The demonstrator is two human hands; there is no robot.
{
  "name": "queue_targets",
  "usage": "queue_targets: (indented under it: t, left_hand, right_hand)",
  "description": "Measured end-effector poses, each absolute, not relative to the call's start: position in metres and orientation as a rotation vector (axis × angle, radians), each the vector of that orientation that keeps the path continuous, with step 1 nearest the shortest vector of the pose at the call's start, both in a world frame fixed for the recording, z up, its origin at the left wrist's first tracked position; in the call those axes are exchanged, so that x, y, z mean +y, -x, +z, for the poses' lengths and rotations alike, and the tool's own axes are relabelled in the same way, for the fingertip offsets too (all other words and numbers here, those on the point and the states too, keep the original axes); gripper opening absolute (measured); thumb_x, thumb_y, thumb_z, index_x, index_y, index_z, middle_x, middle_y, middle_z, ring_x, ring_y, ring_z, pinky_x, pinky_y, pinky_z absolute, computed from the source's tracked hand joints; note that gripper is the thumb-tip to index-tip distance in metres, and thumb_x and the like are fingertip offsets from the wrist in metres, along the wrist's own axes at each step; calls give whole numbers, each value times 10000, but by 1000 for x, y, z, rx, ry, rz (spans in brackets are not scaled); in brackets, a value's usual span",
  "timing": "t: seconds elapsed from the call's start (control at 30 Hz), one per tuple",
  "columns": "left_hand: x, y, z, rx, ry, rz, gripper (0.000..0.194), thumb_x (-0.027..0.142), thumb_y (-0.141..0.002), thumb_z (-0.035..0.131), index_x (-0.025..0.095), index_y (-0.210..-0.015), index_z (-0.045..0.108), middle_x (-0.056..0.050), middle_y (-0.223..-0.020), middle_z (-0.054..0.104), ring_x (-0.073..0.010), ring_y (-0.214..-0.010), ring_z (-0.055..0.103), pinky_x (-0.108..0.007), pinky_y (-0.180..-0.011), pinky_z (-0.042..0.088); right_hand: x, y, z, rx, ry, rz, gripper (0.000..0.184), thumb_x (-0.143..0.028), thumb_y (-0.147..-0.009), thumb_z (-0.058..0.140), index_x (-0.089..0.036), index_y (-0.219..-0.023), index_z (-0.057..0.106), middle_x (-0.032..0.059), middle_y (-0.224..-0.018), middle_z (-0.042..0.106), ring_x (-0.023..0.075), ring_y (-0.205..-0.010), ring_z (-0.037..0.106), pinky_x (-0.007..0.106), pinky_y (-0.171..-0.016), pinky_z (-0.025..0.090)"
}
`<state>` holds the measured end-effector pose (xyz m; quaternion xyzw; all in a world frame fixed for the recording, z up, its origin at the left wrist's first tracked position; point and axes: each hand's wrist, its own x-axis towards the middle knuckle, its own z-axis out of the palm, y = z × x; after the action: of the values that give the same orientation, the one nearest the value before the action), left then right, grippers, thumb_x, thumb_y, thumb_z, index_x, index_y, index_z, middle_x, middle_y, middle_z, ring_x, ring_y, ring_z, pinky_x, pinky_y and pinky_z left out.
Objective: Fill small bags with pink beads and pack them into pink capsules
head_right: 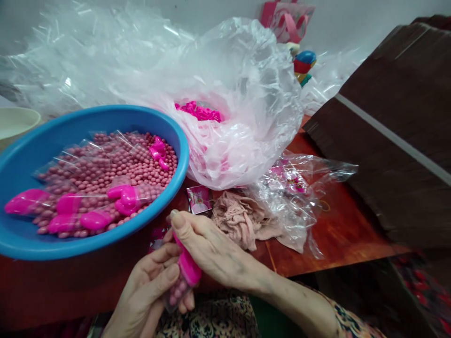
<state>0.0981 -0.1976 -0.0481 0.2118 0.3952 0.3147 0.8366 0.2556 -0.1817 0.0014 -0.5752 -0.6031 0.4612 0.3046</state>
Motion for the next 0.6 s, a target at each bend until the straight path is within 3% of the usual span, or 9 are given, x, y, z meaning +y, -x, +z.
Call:
queue_targets:
  t: [0.13,0.23,0.37,0.5,0.6]
  left_hand:
    - [-199,-101,-47,912,-390,750,280,300,-689,768,117,-875,666,-27,-565,670,-120,-427,599,-186,-419,453]
    - [-199,-107,-47,979,-350,855,323,265,-704,759,132,-988,682,-55,-730,720,-135,-582,649,-201,-548,506]
    - [-202,-110,-49,1016,-473,917,410,306,-739,723,217,-1134,658,-96,-1085,705,-212,-957,649,-247,-802,501]
    - [-205,-104,-52,1048,-735,864,429,325,-687,757,184,-1088,697,-109,-947,727,-225,-796,655,-287,-759,522]
    - [-209,-100,-55,1149,-848,906,388,325,-684,753,188,-1046,720,-86,-850,725,-181,-654,614,-264,-701,521]
  right_hand:
    - [-184,-246,-6,-1386,1452,1262,436,-417,-982,290,-163,-1000,643,41,-755,689,152,-713,675,266,-659,564]
    - [-206,-244,-15,-1693,1483,948,336,-352,-910,495,-157,-1170,578,94,-948,700,216,-894,672,315,-740,574]
    - [-235,-239,-30,-2049,1526,509,767,-248,-793,617,-82,-1441,243,242,-1364,462,346,-1239,470,427,-904,528]
    - [-242,-233,-48,-2114,1611,424,971,-240,-742,607,-56,-1471,-8,276,-1334,479,362,-1181,525,430,-844,562]
    - [-237,-225,-59,-2087,1586,266,938,-228,-740,542,-22,-1460,-23,273,-1260,544,370,-1137,560,455,-825,564]
